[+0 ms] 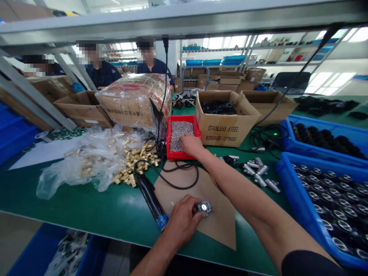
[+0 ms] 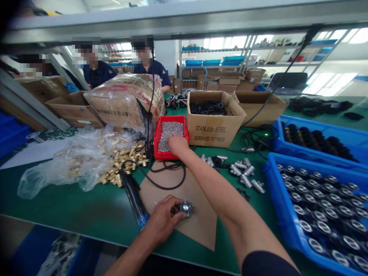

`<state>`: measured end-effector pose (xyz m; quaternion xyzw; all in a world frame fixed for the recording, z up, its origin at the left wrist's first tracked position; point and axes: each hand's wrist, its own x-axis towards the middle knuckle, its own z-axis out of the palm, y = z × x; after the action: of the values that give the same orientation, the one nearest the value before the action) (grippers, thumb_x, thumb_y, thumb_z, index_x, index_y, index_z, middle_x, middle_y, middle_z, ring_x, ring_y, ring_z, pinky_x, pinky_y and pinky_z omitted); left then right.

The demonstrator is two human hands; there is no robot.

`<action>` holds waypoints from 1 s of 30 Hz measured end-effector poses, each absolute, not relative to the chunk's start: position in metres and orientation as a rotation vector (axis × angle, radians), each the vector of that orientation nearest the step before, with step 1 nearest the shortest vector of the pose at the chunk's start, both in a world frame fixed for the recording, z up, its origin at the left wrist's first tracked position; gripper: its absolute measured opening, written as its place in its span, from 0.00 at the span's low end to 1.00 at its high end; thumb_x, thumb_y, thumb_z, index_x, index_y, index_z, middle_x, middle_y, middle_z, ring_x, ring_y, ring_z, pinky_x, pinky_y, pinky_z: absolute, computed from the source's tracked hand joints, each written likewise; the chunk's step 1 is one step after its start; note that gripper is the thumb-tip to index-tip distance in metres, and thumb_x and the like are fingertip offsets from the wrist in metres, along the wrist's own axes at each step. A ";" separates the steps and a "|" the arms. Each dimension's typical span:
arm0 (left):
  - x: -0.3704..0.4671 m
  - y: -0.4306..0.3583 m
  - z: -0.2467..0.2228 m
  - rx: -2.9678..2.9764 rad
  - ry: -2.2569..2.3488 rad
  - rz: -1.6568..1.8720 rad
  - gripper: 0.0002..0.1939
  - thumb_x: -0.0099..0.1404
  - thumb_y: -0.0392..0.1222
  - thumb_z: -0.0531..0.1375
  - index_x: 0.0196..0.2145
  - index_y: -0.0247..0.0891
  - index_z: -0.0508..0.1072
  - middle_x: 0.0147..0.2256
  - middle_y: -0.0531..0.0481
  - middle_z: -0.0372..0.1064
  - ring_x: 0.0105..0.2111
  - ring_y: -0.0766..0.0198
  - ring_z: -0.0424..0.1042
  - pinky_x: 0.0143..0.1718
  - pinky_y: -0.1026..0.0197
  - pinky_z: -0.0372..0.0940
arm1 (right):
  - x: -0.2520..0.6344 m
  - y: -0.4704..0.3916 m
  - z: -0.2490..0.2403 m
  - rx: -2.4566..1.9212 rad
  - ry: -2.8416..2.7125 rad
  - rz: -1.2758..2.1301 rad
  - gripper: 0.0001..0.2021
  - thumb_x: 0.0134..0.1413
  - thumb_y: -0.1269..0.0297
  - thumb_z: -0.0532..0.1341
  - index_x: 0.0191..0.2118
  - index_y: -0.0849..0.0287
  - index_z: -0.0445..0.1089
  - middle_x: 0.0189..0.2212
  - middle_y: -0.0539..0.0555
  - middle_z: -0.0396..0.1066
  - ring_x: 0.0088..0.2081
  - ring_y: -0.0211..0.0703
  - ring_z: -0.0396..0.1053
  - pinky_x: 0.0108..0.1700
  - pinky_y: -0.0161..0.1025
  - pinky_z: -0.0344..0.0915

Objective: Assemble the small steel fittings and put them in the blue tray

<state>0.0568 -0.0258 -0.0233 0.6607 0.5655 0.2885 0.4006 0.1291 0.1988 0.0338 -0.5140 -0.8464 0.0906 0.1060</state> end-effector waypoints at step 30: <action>0.058 -0.025 -0.028 1.707 1.450 0.723 0.11 0.60 0.38 0.63 0.42 0.41 0.74 0.36 0.51 0.70 0.35 0.61 0.70 0.39 0.60 0.62 | 0.227 0.092 0.015 -1.169 -2.114 1.254 0.06 0.49 0.74 0.60 0.34 0.62 0.73 0.22 0.47 0.70 0.22 0.33 0.66 0.25 0.30 0.62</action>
<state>0.0579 -0.0252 -0.0283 0.6699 0.5689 0.2835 0.3838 0.2269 0.0917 0.0154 -0.4199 -0.7598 0.4506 0.2083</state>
